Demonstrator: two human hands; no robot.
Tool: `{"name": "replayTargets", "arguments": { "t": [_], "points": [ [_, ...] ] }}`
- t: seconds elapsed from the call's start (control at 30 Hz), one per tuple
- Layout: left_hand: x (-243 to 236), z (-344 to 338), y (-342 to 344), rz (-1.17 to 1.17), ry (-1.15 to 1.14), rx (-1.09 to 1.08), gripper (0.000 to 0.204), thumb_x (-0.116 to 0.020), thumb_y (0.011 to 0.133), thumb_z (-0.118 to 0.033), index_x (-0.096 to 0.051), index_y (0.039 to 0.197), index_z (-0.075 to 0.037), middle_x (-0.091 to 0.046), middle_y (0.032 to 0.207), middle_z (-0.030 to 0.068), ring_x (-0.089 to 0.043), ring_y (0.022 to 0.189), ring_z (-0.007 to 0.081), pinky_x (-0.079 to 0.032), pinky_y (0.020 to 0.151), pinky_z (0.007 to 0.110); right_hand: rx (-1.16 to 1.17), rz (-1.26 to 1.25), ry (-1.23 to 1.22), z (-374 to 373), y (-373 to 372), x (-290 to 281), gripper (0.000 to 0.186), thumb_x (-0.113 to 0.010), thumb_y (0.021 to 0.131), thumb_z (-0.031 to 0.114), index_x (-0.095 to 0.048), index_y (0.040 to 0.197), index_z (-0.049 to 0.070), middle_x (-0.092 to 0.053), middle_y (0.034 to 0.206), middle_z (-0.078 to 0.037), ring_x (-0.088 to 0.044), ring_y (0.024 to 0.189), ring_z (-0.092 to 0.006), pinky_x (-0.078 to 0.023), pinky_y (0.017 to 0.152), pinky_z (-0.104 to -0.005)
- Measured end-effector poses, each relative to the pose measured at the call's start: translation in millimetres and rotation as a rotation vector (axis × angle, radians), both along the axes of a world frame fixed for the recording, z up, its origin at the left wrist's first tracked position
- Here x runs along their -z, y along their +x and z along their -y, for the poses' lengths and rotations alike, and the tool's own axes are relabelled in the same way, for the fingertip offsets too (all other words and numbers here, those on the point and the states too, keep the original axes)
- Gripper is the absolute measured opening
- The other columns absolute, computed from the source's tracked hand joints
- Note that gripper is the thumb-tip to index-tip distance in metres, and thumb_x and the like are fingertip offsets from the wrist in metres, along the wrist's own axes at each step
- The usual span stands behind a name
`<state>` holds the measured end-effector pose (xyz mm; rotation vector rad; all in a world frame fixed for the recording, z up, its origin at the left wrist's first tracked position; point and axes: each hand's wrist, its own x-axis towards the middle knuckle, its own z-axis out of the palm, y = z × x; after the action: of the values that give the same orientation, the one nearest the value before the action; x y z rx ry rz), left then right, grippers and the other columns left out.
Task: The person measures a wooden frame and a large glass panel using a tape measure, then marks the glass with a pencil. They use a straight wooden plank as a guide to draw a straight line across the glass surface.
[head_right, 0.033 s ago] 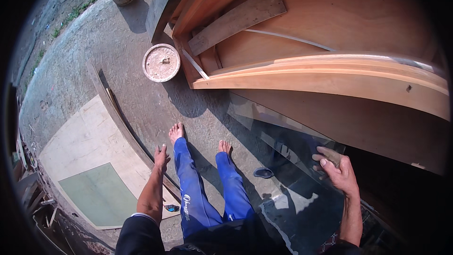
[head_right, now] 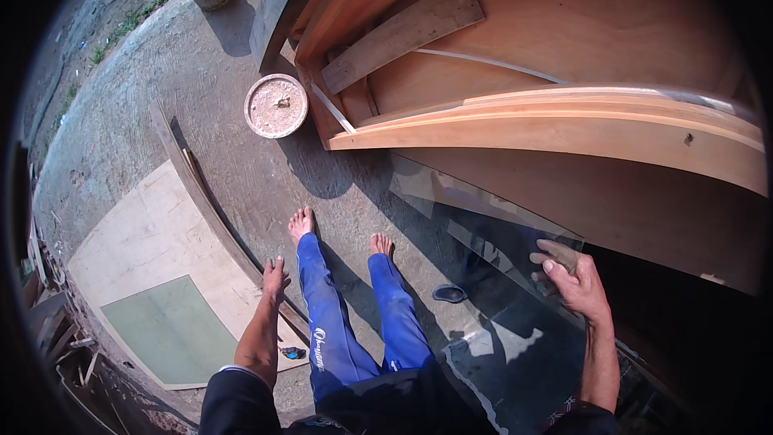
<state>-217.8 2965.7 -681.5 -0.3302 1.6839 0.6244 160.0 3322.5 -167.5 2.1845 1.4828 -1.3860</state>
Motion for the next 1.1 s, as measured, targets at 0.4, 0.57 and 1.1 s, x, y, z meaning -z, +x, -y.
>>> {"name": "replayTargets", "arguments": {
  "t": [0.4, 0.57, 1.1],
  "points": [
    [-168, 262, 132, 0.013, -0.156, -0.546, 0.080, -0.058, 0.100, -0.048, -0.016, 0.161, -0.019, -0.042, 0.154, 0.0164, -0.059, 0.118, 0.0397, -0.052, 0.089, 0.047, -0.328, -0.196, 0.065, -82, 68, 47, 0.048, -0.063, 0.093, 0.024, -0.056, 0.133, -0.001, -0.067, 0.116, -0.013, -0.071, 0.091, -0.0228, -0.059, 0.068, -0.0352],
    [-213, 235, 199, -0.009, -0.110, -0.508, 0.075, -0.057, 0.101, -0.045, -0.022, 0.159, -0.013, -0.043, 0.153, 0.0185, -0.057, 0.123, 0.0403, -0.052, 0.092, 0.046, -0.319, -0.221, 0.030, -88, 73, 44, 0.049, -0.062, 0.092, 0.023, -0.055, 0.133, -0.004, -0.066, 0.119, -0.014, -0.069, 0.099, -0.0235, -0.060, 0.074, -0.0367],
    [-252, 174, 202, -0.125, 0.043, -0.569, 0.075, -0.058, 0.101, -0.045, -0.024, 0.159, -0.013, -0.052, 0.145, 0.0164, -0.064, 0.107, 0.0264, -0.054, 0.083, 0.039, -0.346, -0.287, -0.028, -116, 84, 81, 0.044, -0.060, 0.092, 0.016, -0.055, 0.131, -0.006, -0.068, 0.112, -0.017, -0.071, 0.088, -0.0272, -0.059, 0.071, -0.0416]
  ]
}}
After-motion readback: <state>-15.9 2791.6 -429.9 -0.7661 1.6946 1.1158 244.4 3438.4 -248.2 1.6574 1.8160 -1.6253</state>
